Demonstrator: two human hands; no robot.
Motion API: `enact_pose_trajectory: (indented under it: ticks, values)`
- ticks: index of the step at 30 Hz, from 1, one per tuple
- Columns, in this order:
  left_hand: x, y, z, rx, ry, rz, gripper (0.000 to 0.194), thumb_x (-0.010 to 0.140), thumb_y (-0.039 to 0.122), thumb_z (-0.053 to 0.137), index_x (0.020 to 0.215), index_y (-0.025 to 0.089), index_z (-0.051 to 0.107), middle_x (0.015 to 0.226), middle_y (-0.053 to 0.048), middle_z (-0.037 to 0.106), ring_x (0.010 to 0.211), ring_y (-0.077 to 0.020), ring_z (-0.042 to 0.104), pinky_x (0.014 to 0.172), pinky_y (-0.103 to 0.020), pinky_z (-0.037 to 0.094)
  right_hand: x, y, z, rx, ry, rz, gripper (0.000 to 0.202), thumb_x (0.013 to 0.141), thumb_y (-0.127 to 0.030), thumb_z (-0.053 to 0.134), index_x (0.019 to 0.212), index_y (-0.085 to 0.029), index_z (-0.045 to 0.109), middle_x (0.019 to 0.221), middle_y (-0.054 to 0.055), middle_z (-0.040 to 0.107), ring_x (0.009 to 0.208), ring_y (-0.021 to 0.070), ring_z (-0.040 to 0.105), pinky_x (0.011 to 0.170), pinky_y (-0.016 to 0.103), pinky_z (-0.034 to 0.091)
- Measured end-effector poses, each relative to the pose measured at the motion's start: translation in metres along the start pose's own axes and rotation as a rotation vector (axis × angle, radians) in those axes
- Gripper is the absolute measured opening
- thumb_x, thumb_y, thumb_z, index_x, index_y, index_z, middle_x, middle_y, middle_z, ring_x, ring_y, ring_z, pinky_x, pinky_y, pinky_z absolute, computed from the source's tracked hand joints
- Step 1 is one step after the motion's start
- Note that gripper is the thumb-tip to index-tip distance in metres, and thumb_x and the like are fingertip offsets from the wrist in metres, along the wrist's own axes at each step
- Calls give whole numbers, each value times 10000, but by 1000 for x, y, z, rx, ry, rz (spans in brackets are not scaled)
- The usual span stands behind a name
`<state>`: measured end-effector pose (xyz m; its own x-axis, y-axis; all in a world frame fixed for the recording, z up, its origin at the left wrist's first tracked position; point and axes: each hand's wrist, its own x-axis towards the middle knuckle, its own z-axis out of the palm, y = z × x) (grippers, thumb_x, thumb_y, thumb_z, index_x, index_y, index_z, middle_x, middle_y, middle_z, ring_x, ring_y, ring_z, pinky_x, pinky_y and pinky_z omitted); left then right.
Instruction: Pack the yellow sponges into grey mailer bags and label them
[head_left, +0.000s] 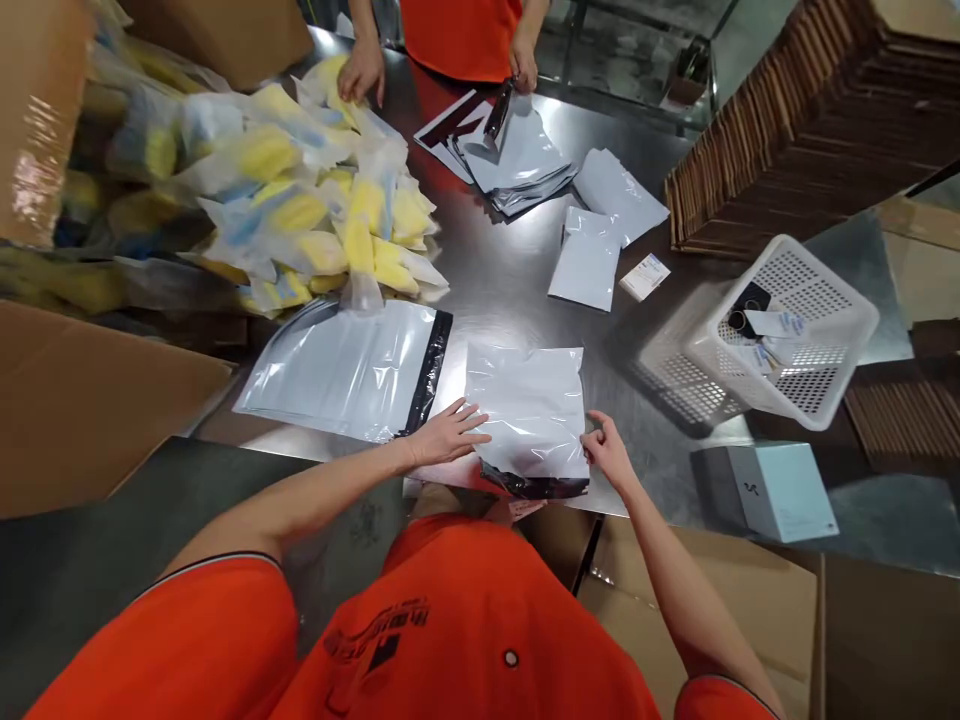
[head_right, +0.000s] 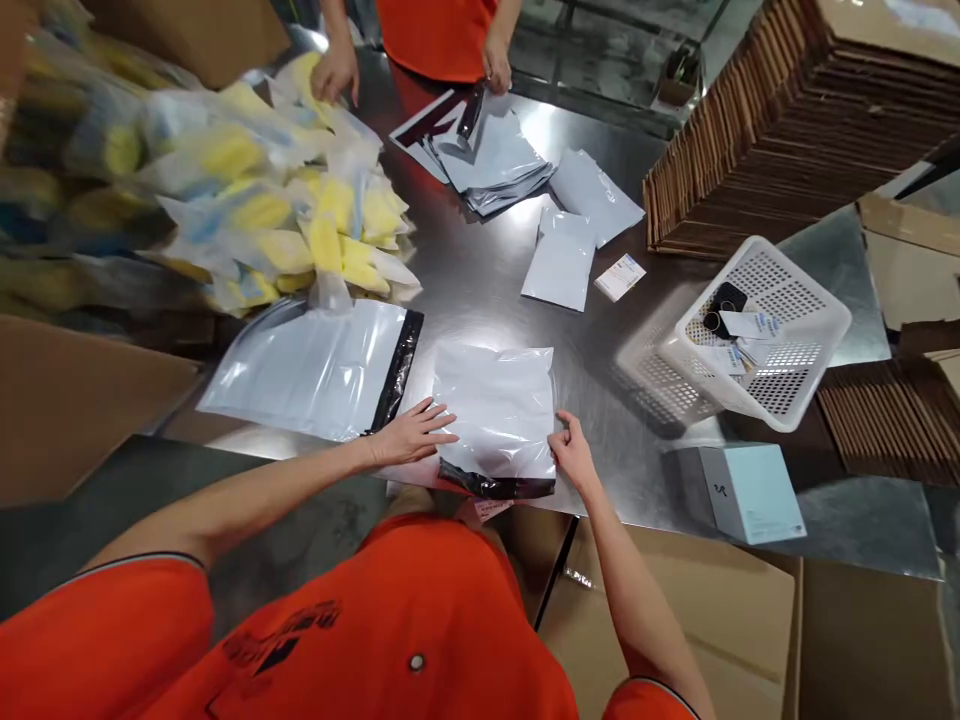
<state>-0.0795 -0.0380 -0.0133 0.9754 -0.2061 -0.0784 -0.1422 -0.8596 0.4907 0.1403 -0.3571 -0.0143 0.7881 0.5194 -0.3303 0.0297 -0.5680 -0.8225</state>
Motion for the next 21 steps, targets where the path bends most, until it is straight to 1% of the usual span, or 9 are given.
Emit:
enact_pose_trajectory:
  ticks: [2,4,6,8,11,13,16,19,21]
  values:
    - [1,2,-1,-185,57,-101,407,979,289,387,1300,244,634,1426,-67,583,1366,-232,463,1203,-433,256,-11,10,-7,-85,-5,-148,612,824,-335,479,1408,-155,441,937,60,688,824,210,647,821,373,526]
    - [2,2,-3,-382,115,-261,465,991,369,313,1271,196,641,1323,-68,653,1250,-225,561,1115,-353,377,-16,17,-11,-261,-22,-335,607,823,-309,482,1411,-158,468,1283,142,616,1165,259,585,1000,436,465]
    - [4,0,-6,-495,142,-407,509,966,479,318,1097,165,696,1102,-69,728,1047,-239,641,953,-316,472,-14,19,-7,-379,-38,-472,625,810,-323,540,1407,-144,493,1469,168,482,1365,301,434,1109,483,373]
    - [6,-2,-9,-530,148,-493,526,926,563,352,813,171,684,825,-47,703,826,-226,632,777,-293,476,-7,14,1,-342,32,-505,641,809,-393,588,1386,-124,517,1490,186,456,1399,324,389,1133,501,341]
    - [9,-7,-15,-589,184,-554,505,869,595,428,572,197,520,596,1,537,640,-171,507,626,-273,379,5,-2,12,-130,125,-388,488,833,-509,571,1154,-154,667,1330,149,599,1265,308,514,1062,443,407]
    - [10,-9,-18,-633,258,-630,468,835,560,481,535,202,462,556,20,467,604,-149,444,591,-269,325,7,-12,16,-46,59,-242,437,833,-580,546,846,-170,695,1014,98,706,1007,271,621,893,372,480]
    - [12,-11,-18,-647,347,-742,409,800,475,525,507,207,428,511,38,400,554,-131,393,558,-270,272,0,-18,18,-4,-59,-22,507,771,-667,569,618,-185,589,630,26,617,674,196,569,658,299,440]
    - [16,-12,-13,-636,392,-795,384,767,423,556,482,211,409,476,50,365,515,-124,376,541,-272,253,-10,-16,23,22,-91,114,536,740,-700,559,561,-195,544,537,5,551,584,166,511,601,281,390]
    - [19,-12,-10,-624,432,-822,360,765,420,568,501,203,455,498,44,416,536,-133,421,556,-270,282,-15,-13,27,14,-50,156,522,743,-675,545,519,-204,504,519,0,524,579,160,488,589,276,371]
